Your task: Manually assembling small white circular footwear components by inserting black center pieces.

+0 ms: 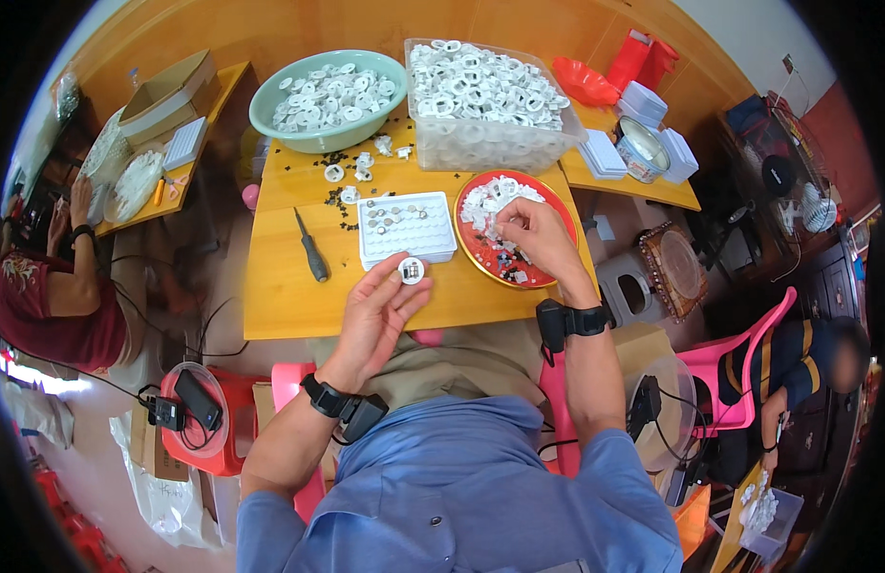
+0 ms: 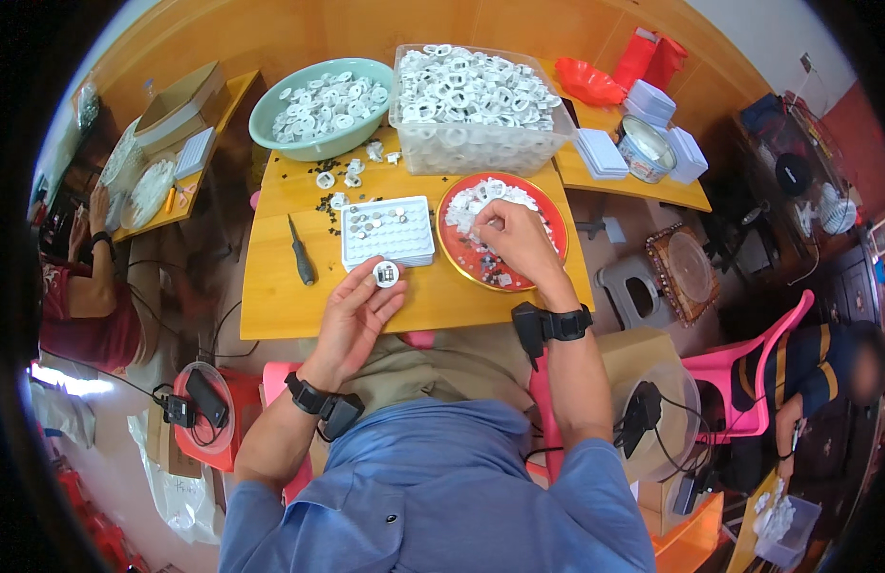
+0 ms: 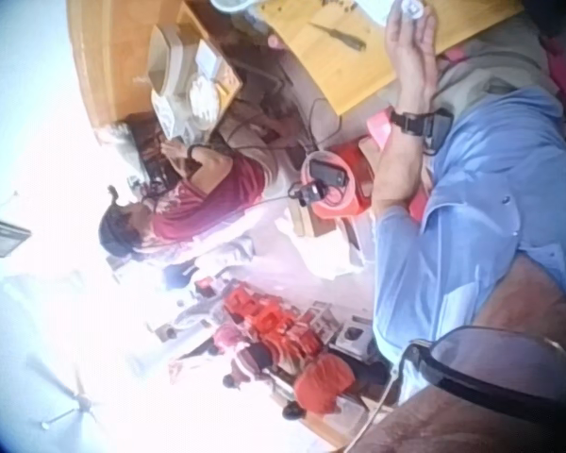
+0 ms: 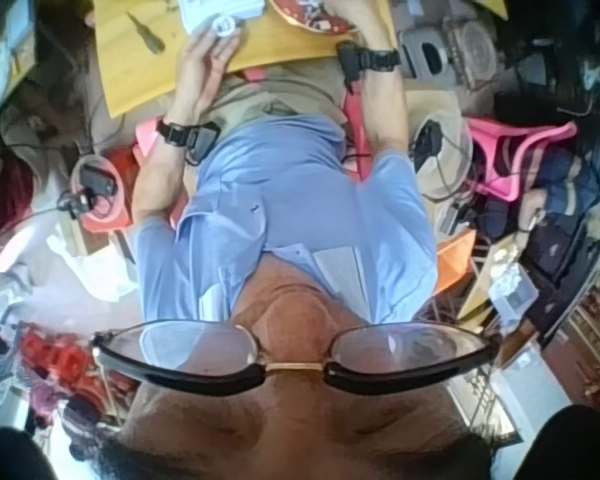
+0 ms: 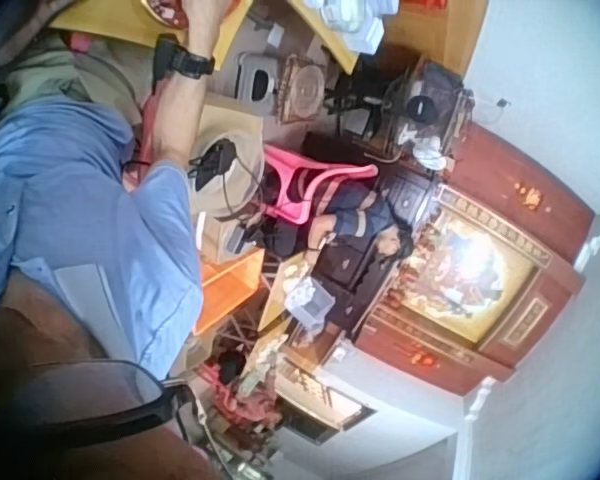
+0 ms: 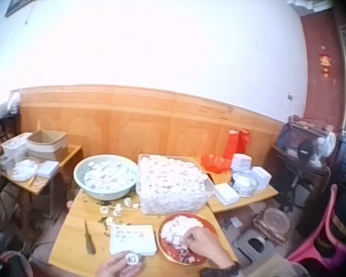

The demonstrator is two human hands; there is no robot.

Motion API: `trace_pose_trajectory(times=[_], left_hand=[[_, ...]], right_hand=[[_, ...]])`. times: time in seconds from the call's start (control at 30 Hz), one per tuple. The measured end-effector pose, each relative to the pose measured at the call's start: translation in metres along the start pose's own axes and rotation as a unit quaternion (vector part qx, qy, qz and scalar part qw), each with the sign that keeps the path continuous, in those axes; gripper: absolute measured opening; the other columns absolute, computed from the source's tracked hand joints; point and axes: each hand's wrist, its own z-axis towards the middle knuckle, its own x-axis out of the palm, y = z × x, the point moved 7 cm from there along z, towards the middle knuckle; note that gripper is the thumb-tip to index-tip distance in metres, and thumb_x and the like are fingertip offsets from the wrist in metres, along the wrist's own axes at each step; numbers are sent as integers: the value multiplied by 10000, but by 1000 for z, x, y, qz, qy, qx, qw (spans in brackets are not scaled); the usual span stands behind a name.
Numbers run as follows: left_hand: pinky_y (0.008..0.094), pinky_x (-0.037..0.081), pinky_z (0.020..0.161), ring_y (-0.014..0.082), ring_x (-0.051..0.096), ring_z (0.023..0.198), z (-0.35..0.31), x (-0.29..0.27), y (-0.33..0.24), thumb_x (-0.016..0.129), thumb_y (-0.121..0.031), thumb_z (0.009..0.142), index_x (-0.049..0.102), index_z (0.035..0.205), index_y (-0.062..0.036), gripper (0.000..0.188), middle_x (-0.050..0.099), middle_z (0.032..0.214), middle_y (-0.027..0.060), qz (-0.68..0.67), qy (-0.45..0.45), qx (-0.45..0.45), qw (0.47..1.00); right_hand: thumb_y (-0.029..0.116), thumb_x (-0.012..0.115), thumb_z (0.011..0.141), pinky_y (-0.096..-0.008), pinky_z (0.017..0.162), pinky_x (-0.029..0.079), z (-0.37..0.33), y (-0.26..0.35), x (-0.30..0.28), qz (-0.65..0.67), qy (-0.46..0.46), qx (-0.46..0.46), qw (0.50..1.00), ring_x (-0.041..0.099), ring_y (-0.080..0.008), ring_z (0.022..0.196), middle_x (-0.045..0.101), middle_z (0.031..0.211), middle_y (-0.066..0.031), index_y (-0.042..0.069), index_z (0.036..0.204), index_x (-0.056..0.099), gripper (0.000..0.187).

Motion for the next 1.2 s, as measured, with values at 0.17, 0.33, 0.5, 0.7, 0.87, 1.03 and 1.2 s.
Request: trace_pose_trajectory(times=[0.17, 0.33, 0.5, 0.7, 0.87, 1.03, 1.2], left_hand=[[349, 545, 956, 248, 655, 1100, 1, 2, 3, 530, -108, 1009, 508, 1354, -24, 356, 627, 1263, 166, -1, 6, -8, 1000], [348, 542, 961, 250, 652, 1107, 1, 1, 2, 529, -107, 1009, 515, 1350, -22, 352, 630, 1257, 170, 4, 4, -1, 1000], [344, 537, 967, 251, 651, 1111, 1, 2, 0, 524, -102, 1010, 517, 1350, -18, 351, 631, 1254, 173, 5, -6, 2, 1000], [343, 531, 973, 251, 648, 1117, 2, -2, 0, 520, -100, 1010, 524, 1342, -16, 342, 628, 1261, 175, 2, -7, 3, 1000], [361, 513, 1023, 277, 627, 1157, 2, -2, 0, 513, -90, 1011, 516, 1336, 9, 340, 616, 1266, 203, -12, -7, 13, 1000], [363, 511, 1035, 290, 612, 1181, 3, 2, 1, 509, -79, 1011, 510, 1332, 24, 337, 605, 1273, 218, -33, 6, -1, 999], [347, 521, 1024, 285, 612, 1181, 1, 3, 7, 507, -79, 1013, 507, 1329, 27, 334, 600, 1280, 203, -25, 14, -23, 999]], right_hand=[[129, 684, 844, -326, 640, 499, -2, 2, 29, 37, 11, -11, 999, 640, -161, 684, 689, 765, -84, -2, 917, 668, 151], [87, 635, 859, -385, 704, 529, -10, 27, 48, -72, -43, -127, 988, 682, -302, 770, 702, 866, -164, -5, 983, 666, 158], [69, 636, 852, -401, 700, 516, -14, 32, 49, -147, -61, -163, 974, 670, -336, 777, 691, 880, -192, -3, 993, 679, 163], [93, 663, 833, -427, 690, 511, -19, 41, 50, -191, -38, -142, 971, 663, -354, 776, 683, 846, -182, 13, 929, 669, 126], [97, 664, 828, -447, 684, 514, -20, 43, 50, -239, -28, -117, 963, 657, -367, 755, 683, 815, -171, 14, 901, 669, 110], [102, 650, 850, -397, 655, 518, -23, 57, 23, -84, -98, -130, 983, 681, -318, 724, 695, 802, -165, 5, 908, 707, 126], [72, 667, 842, -315, 601, 494, -31, 70, 48, 31, -9, -157, 987, 652, -206, 640, 685, 746, -129, 14, 921, 717, 111]])
